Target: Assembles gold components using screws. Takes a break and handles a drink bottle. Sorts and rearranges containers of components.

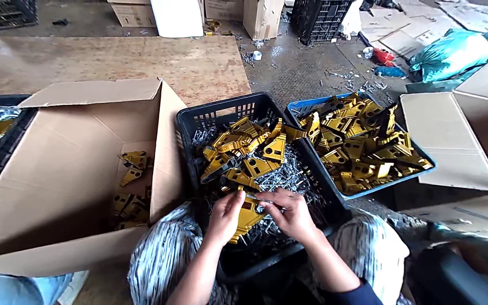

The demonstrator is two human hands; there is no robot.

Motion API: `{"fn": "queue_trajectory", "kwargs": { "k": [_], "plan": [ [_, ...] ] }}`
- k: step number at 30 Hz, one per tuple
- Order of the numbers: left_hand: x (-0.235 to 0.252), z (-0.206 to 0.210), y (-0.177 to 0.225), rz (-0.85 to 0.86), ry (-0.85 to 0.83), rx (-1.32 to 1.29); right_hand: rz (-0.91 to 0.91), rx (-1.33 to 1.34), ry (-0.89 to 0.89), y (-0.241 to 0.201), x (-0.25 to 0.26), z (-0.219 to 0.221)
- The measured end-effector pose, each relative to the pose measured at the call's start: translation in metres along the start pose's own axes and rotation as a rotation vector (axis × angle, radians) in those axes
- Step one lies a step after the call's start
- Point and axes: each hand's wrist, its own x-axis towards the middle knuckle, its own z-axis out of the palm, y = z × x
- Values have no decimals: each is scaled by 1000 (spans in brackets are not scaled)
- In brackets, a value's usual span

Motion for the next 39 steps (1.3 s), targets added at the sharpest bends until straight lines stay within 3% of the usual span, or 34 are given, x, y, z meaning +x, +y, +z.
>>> {"fn": "queue_trajectory", "kwargs": {
  "k": [4,7,12,14,17,21,23,30,33,35,39],
  "plan": [
    [3,-3,-1,128,83,71,218,125,-201,-7,-1,-14],
    [4,-4,-2,169,77,68,289,342,-132,-3,-3,-10],
    [-3,-3,4,84,-215,-363,273,1057,-294,-2,-4,-2],
    [-7,4,0,13,-271,-509,248,1278,-254,-9,-3,10],
    [-9,6,-2,-47,-261,-578,257,1380,-138,-17,-2,18],
    [-6,1,-4,31,-307,-486,228,1298,-46,-26,-6,18],
    [3,-4,-3,153,-311,-248,173,1044,2,-28,-7,12],
    [-3,-1,6,161,10,202,-61,79,115,-27,-18,16],
    [-14,1,19,79,-176,191,-108,-123,76,-30,-18,18],
    [-17,4,19,48,-232,155,-97,-119,27,-33,-16,19],
    [-13,-5,10,4,-319,-36,119,279,-139,-28,-8,2]
  ]
}}
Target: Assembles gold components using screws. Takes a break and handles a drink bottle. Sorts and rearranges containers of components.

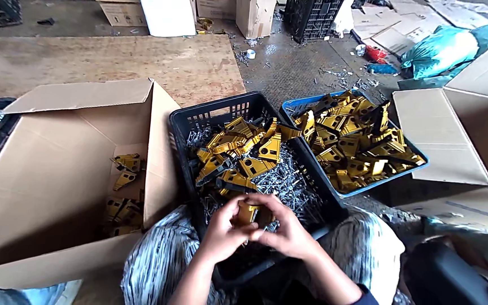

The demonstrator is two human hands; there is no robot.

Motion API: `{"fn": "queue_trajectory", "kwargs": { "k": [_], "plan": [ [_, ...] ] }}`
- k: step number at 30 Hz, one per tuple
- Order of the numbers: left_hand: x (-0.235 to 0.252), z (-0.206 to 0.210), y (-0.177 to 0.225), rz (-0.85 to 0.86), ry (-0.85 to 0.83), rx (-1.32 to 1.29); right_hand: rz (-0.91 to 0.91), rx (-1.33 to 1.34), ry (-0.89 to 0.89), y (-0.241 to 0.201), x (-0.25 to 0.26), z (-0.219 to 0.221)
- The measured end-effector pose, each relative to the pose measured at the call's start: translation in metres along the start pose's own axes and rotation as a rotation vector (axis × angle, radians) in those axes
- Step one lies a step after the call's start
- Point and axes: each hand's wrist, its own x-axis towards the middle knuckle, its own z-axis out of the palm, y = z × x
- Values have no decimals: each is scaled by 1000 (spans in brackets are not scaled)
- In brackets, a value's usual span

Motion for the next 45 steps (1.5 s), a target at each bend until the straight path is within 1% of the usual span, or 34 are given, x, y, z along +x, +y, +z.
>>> {"fn": "queue_trajectory", "kwargs": {
  "k": [1,4,8,11,13,14,15,16,17,18,19,20,21,22,23,24,25,26,28,29,31,33,35,36,37,38,39,40,41,43,45],
  "plan": [
    [0,0,-1,-1,-5,17,43,60,0,2,0,-2],
    [0,4,-6,7,-15,37,145,114,48,5,-2,-1],
    [3,3,-12,-10,-81,39,242,250,104,5,-6,4],
    [8,-9,-7,3,-190,-132,308,465,201,-1,-1,3],
    [7,-18,-5,8,-285,-337,440,721,322,-11,8,2],
    [5,-19,-7,49,-323,-403,521,850,364,-15,13,1],
    [2,-15,-8,95,-312,-427,589,946,360,-19,19,-1],
    [0,-9,-10,122,-224,-417,632,987,319,-20,23,-1],
    [1,-2,-11,137,-105,-390,646,955,273,-19,27,-1],
    [3,2,-12,136,28,-380,628,820,247,-16,30,-1],
    [6,4,-13,116,167,-369,585,566,236,-7,32,-2],
    [10,3,-13,93,281,-370,550,223,220,7,32,-4],
    [14,0,-12,62,394,-357,558,-122,167,20,31,-8],
    [16,-5,-10,38,477,-333,634,-352,50,28,31,-12],
    [17,-10,-9,19,522,-312,743,-476,-107,34,31,-11],
    [17,-15,-8,-5,526,-303,838,-546,-250,38,32,-4],
    [16,-17,-8,-26,514,-311,909,-605,-340,40,31,8],
    [16,-17,-9,-38,493,-324,952,-658,-375,42,28,22],
    [17,-12,-11,-25,454,-363,964,-693,-362,49,25,41],
    [17,-9,-12,-11,443,-385,953,-667,-340,51,25,41],
    [16,-9,-9,-19,390,-409,937,-618,-314,49,27,27],
    [15,-8,-5,-77,416,-457,954,-621,-342,38,29,1],
    [15,-6,-1,-177,428,-558,906,-646,-327,24,24,-22],
    [16,-5,-1,-232,431,-624,814,-655,-253,16,17,-29],
    [18,-2,0,-282,430,-689,639,-666,-132,13,8,-31],
    [19,0,0,-323,421,-748,392,-658,5,14,-1,-29],
    [20,4,0,-357,401,-794,169,-616,101,14,-7,-24],
    [21,7,1,-389,388,-824,-1,-563,152,13,-9,-18],
    [21,10,2,-410,380,-844,-117,-540,169,11,-9,-11],
    [18,13,2,-396,343,-896,-212,-580,151,11,-11,0],
    [15,13,1,-344,299,-931,-226,-671,144,16,-13,7]
  ]
}}
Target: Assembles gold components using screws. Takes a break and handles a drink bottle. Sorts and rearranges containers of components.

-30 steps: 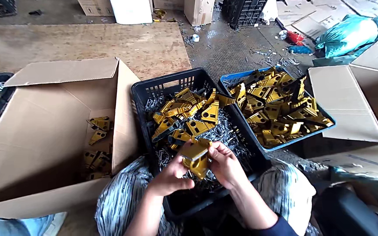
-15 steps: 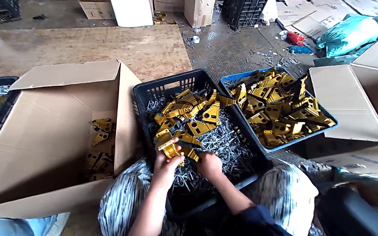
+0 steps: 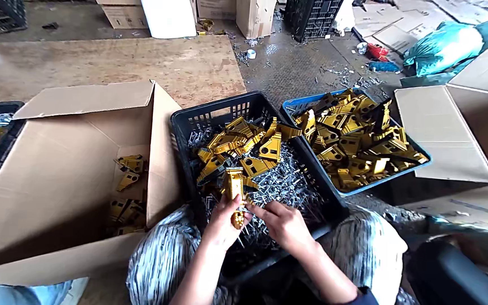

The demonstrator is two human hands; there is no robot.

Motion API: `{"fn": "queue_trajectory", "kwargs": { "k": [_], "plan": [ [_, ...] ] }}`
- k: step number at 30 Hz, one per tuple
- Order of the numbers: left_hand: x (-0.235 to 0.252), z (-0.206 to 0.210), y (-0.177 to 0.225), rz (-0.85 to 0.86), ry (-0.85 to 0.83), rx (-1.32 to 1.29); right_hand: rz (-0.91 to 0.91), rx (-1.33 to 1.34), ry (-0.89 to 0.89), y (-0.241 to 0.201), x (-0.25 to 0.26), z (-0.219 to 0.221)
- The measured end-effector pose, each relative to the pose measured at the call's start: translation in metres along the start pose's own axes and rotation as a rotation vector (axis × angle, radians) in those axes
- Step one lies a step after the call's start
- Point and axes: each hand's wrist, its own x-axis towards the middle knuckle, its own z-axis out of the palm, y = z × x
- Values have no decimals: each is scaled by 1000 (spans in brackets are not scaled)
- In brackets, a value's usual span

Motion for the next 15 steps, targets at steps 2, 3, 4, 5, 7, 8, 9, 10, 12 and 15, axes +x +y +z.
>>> {"fn": "queue_trajectory", "kwargs": {
  "k": [2,3,4,5,7,8,9,10,12,15],
  "plan": [
    [-1,-3,1,36,-17,88,22,-29,0,-2,-3,4],
    [-2,-5,1,41,-17,140,50,2,-18,-3,-3,4],
    [-2,-6,2,46,-19,181,90,80,-58,-3,-4,1],
    [-2,-7,3,58,-31,222,142,209,-116,-2,-3,-4],
    [-3,-12,7,89,-119,292,285,577,-224,0,3,-19],
    [-3,-14,8,92,-192,319,349,730,-206,0,6,-24],
    [-3,-17,8,95,-282,342,363,796,-133,-1,9,-28],
    [-3,-19,7,97,-374,368,313,763,-39,-3,11,-30],
    [-4,-19,2,114,-504,437,89,500,97,-7,21,-34],
    [-2,-16,-9,164,-515,500,-174,132,204,-12,29,-30]
  ]
}}
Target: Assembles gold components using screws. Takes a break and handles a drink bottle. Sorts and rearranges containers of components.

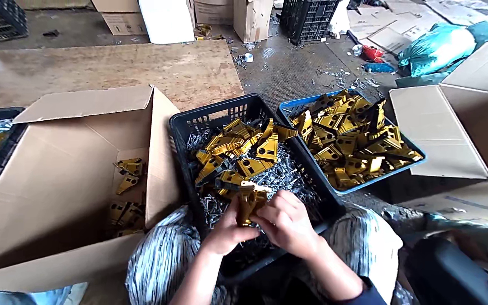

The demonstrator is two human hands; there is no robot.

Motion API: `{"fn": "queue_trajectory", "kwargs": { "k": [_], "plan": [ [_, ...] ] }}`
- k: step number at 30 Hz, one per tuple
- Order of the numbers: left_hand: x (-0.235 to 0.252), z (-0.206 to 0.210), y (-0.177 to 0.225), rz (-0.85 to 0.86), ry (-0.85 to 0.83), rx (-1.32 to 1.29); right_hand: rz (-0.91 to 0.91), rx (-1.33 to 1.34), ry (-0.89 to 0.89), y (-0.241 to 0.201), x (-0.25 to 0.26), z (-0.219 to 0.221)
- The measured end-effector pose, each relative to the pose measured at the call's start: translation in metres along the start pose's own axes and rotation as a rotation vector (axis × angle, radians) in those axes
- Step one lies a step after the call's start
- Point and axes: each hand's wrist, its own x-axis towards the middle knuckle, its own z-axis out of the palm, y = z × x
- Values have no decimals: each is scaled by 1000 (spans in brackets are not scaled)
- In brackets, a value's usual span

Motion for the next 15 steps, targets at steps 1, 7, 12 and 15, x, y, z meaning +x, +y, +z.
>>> {"fn": "queue_trajectory", "kwargs": {
  "k": [1,7,12,15],
  "plan": [
    [1,2,-1,-9,22,24,-54,-53,40,3,-3,6],
    [-3,14,-4,-51,156,342,-227,-176,201,17,-26,21],
    [-5,16,0,-109,94,153,-139,-206,292,18,-17,29],
    [-10,11,2,-141,63,67,100,-19,275,17,-18,36]
  ]
}}
